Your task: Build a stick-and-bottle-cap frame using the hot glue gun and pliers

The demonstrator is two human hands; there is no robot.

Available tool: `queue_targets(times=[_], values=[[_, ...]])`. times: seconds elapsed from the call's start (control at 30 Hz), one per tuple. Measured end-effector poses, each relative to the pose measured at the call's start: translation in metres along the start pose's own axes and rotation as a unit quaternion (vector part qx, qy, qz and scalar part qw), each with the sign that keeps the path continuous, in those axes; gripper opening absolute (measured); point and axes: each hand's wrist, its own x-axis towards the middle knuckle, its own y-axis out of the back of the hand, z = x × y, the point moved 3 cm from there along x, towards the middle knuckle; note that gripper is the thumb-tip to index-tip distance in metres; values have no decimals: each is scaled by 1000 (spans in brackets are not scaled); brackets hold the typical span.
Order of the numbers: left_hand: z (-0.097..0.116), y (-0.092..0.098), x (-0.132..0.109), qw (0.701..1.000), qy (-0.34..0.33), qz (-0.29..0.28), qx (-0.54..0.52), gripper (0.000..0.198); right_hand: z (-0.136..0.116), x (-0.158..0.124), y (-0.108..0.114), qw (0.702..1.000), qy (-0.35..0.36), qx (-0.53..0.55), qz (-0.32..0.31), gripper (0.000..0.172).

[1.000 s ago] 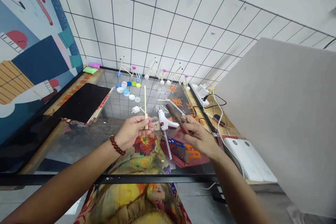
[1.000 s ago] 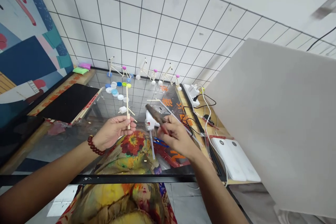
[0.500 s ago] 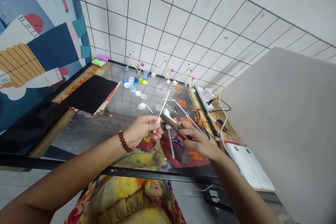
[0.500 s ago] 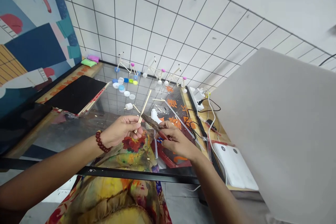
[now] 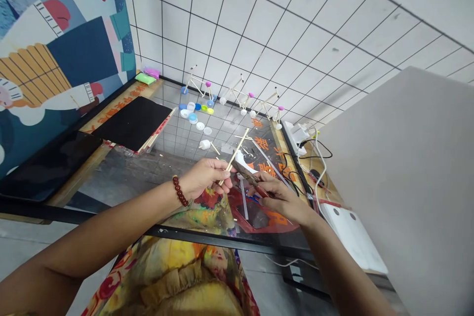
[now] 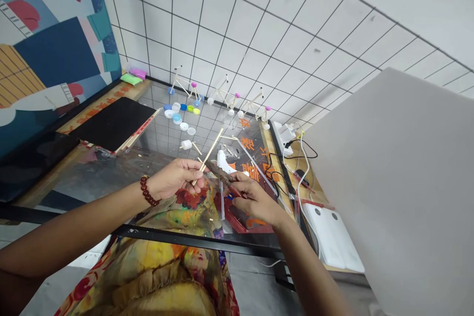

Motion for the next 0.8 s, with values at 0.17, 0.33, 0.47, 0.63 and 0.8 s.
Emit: queue_targets(times=[0.17,0.33,0.47,0.63,0.8], values=[[-2,2,1,1000,-7,-14,-10,18,3,-1,-2,1000,-2,12,-1,16],[-4,2,1,1000,14,-17,-10,20,11,0,-5,1000,7,30,-5,17],[-4,3,2,1000,27,-2,-4,20,13,1,-6,1000,2,29,-11,17],[-3,4,3,999,31,7,28,16,14,1,-5,999,4,28,-24,15],[-2,6,4,999,20,18,44,15,17,1,-7,1000,-2,28,-14,20]])
